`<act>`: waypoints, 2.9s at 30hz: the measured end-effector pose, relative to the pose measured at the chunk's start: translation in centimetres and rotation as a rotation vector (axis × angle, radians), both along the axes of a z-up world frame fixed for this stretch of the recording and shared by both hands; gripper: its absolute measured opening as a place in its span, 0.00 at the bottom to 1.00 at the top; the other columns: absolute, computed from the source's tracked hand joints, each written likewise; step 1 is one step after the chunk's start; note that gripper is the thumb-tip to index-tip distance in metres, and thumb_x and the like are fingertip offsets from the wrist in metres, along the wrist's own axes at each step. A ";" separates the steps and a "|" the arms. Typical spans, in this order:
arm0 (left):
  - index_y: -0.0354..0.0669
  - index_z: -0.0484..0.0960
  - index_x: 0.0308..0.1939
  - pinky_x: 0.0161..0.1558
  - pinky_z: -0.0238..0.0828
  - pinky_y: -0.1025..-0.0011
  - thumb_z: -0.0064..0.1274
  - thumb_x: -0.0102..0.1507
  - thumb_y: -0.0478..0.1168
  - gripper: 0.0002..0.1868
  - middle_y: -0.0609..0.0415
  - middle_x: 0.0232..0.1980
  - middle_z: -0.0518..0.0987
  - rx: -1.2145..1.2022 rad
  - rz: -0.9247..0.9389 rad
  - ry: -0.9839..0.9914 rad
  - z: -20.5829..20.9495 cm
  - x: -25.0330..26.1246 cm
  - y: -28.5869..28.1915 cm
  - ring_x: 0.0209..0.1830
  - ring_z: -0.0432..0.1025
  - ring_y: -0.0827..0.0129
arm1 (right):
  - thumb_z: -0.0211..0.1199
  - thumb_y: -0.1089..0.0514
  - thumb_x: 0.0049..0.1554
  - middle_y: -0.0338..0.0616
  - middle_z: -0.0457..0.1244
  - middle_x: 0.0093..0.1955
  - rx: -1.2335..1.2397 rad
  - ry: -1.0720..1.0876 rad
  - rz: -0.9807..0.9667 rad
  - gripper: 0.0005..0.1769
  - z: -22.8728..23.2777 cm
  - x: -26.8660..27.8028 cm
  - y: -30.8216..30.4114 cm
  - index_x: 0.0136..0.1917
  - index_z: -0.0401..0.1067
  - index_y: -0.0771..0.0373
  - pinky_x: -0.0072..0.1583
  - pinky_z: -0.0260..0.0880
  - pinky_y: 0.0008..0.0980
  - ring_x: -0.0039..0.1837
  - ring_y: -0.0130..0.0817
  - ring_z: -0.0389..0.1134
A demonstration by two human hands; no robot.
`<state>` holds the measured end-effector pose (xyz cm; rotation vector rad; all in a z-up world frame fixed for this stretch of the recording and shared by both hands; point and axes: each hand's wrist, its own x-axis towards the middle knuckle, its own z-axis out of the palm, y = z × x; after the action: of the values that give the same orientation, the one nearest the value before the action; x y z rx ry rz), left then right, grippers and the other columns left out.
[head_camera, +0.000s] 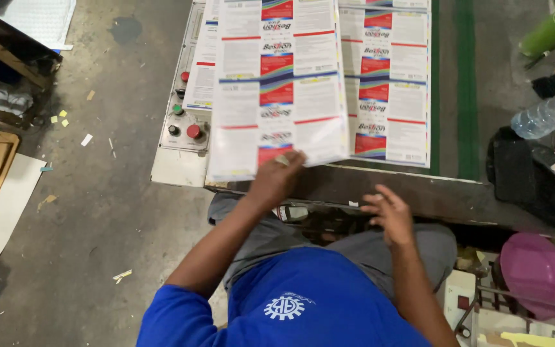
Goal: The person sits and repeatedly folds printed paper sheets in half by hand. They take a sheet from a stack on the left, fold it, and place it on a growing stack on the right.
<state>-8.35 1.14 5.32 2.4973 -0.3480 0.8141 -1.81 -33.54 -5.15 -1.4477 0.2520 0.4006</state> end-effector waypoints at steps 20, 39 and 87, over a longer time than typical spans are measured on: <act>0.32 0.66 0.67 0.67 0.58 0.46 0.58 0.61 0.48 0.36 0.30 0.70 0.69 0.280 0.174 0.118 -2.9 8.2 4.1 0.72 0.64 0.39 | 0.60 0.62 0.65 0.42 0.68 0.47 0.111 -0.135 -0.261 0.10 0.9 -3.3 -9.1 0.60 0.70 0.65 0.36 0.65 0.29 0.39 0.28 0.65; 0.28 0.66 0.70 0.70 0.46 0.40 0.56 0.61 0.62 0.47 0.33 0.75 0.66 0.253 0.487 0.324 -4.3 9.2 6.9 0.77 0.55 0.41 | 0.60 0.60 0.65 0.42 0.68 0.46 -0.047 -0.012 -0.269 0.10 -3.3 -4.9 -11.5 0.59 0.71 0.63 0.34 0.65 0.30 0.38 0.29 0.67; 0.35 0.74 0.51 0.39 0.72 0.58 0.58 0.54 0.37 0.22 0.41 0.41 0.79 0.120 -0.079 -0.116 0.4 8.7 -3.1 0.35 0.76 0.49 | 0.58 0.52 0.59 0.38 0.70 0.58 0.210 0.014 0.313 0.26 0.6 9.2 10.0 0.69 0.63 0.53 0.43 0.72 0.30 0.52 0.34 0.74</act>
<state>0.33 -1.99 5.72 2.5339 -0.5477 0.9335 7.44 -23.58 -4.56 -1.2785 -0.0086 0.6721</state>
